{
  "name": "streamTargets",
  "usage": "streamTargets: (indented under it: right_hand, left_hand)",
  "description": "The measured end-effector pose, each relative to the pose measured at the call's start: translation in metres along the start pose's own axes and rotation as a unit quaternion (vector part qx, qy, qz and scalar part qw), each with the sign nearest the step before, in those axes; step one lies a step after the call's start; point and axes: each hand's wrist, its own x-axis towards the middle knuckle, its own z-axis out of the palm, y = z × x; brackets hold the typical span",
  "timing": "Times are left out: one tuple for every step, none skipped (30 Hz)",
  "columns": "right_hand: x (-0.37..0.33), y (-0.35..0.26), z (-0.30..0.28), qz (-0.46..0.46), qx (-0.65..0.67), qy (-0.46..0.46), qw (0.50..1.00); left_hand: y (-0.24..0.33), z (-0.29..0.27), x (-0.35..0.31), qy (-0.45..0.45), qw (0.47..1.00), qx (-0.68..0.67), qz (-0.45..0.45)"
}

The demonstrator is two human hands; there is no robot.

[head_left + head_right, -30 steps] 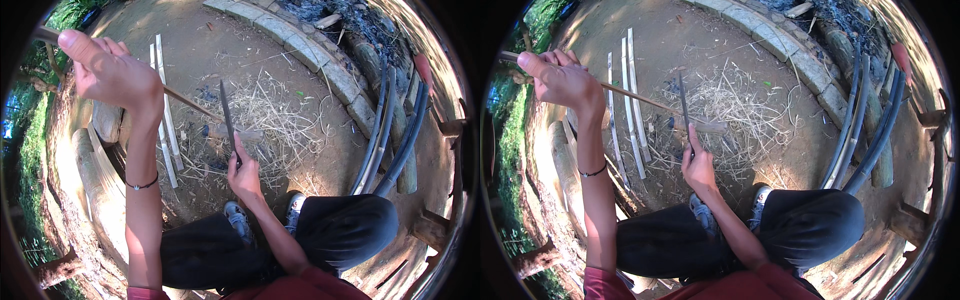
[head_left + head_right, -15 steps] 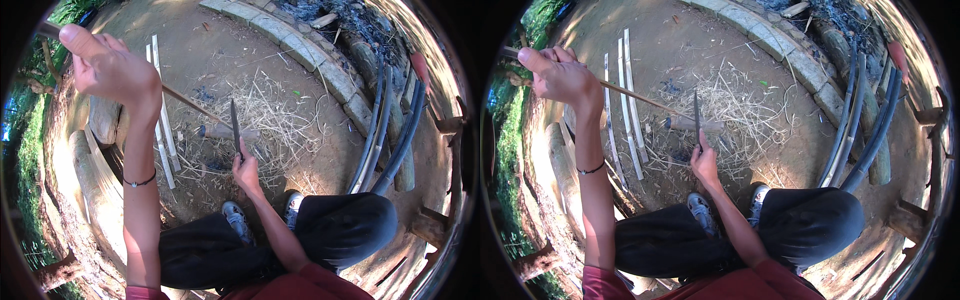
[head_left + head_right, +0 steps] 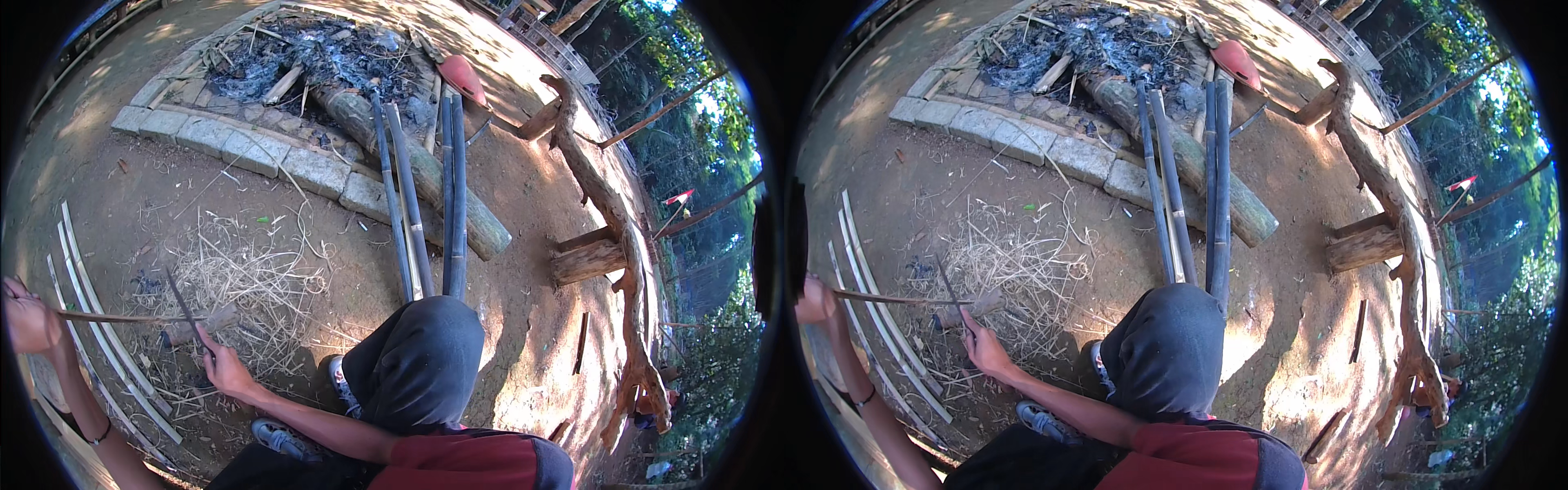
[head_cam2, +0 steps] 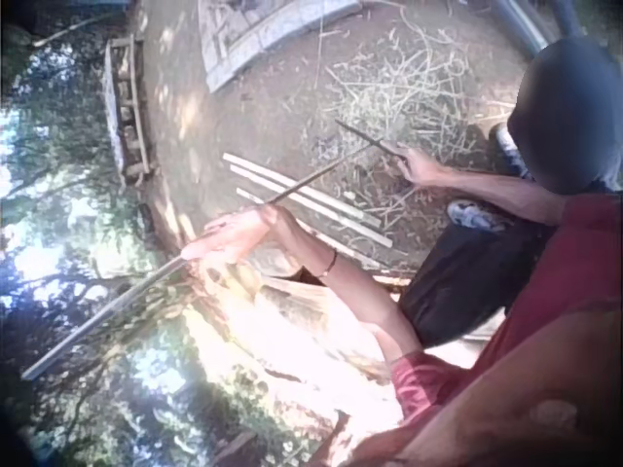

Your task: The person is using a knife to scrape and thin a long piece of wood while holding it by hand.

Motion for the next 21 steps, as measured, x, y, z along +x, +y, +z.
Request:
streamTargets:
  right_hand:
    - [0.0, 0.009, -0.007, 0.025, -0.019, -0.002, 1.0]
    - [0.001, 0.01, -0.011, 0.05, -0.036, -0.007, 0.998]
    - [0.003, 0.01, -0.013, 0.074, -0.054, -0.013, 0.996]
    - [0.007, 0.009, -0.011, 0.037, -0.026, 0.003, 0.999]
    - [0.003, -0.003, -0.003, 0.006, 0.004, 0.01, 1.0]
    - [0.0, -0.025, 0.0, -0.017, 0.029, -0.001, 0.999]
    - [-0.004, -0.045, -0.004, -0.037, 0.051, -0.006, 0.998]
    - [-0.008, -0.058, -0.001, -0.04, 0.057, -0.01, 0.998]
    - [-0.01, -0.067, 0.001, -0.042, 0.064, -0.015, 0.997]
    - [-0.012, -0.072, 0.004, -0.045, 0.071, -0.02, 0.996]
    - [-0.012, -0.067, 0.003, -0.039, 0.079, -0.012, 0.996]
    - [-0.011, -0.062, 0.002, -0.035, 0.061, -0.012, 0.997]
    - [-0.01, -0.057, 0.001, -0.031, 0.043, -0.012, 0.999]
    - [-0.011, -0.06, 0.001, -0.027, 0.031, -0.019, 0.999]
    - [-0.011, -0.063, 0.0, -0.035, 0.024, -0.024, 0.999]
    - [-0.011, -0.066, -0.002, -0.043, 0.017, -0.028, 0.999]
    - [-0.011, -0.069, -0.003, -0.065, 0.018, -0.017, 0.998]
    - [-0.011, -0.072, -0.003, -0.089, 0.019, -0.009, 0.996]
    - [-0.011, -0.075, -0.001, -0.13, 0.028, 0.015, 0.991]
    - [-0.014, -0.08, -0.001, -0.143, 0.033, 0.017, 0.989]
    - [-0.015, -0.088, -0.002, -0.158, 0.039, 0.019, 0.986]
  left_hand:
    - [-0.006, 0.003, -0.003, -0.006, 1.0, -0.006, -0.01]
    - [-0.011, 0.003, -0.003, -0.009, 1.0, -0.01, -0.015]
    - [-0.013, 0.002, -0.003, -0.009, 1.0, -0.014, -0.019]
    - [-0.013, 0.002, -0.002, -0.01, 1.0, -0.021, -0.02]
    - [-0.012, -0.002, -0.002, -0.01, 1.0, -0.019, -0.018]
    - [-0.011, -0.007, -0.002, -0.011, 1.0, -0.013, -0.013]
    - [-0.011, -0.008, -0.007, -0.015, 1.0, -0.01, -0.014]
    - [-0.005, -0.01, -0.005, -0.016, 1.0, -0.01, -0.008]
    - [-0.001, -0.011, -0.003, -0.015, 1.0, -0.009, -0.004]
    - [0.002, -0.014, 0.001, -0.013, 1.0, -0.006, 0.001]
    - [-0.003, -0.012, -0.001, -0.013, 1.0, -0.011, -0.006]
    - [-0.008, -0.01, -0.004, -0.015, 1.0, -0.014, -0.014]
    - [-0.013, -0.01, -0.005, -0.015, 1.0, -0.016, -0.021]
    - [-0.015, -0.012, -0.003, -0.013, 1.0, -0.014, -0.022]
    - [-0.017, -0.015, -0.001, -0.012, 1.0, -0.013, -0.021]
    - [-0.018, -0.015, 0.001, -0.011, 1.0, -0.014, -0.02]
    - [-0.019, -0.016, 0.0, -0.012, 1.0, -0.015, -0.02]
    - [-0.018, -0.016, 0.0, -0.011, 1.0, -0.015, -0.019]
    - [-0.015, -0.016, -0.002, -0.011, 1.0, -0.016, -0.016]
    - [-0.012, -0.015, -0.005, -0.012, 1.0, -0.016, -0.012]
    - [-0.009, -0.015, -0.007, -0.012, 1.0, -0.017, -0.009]
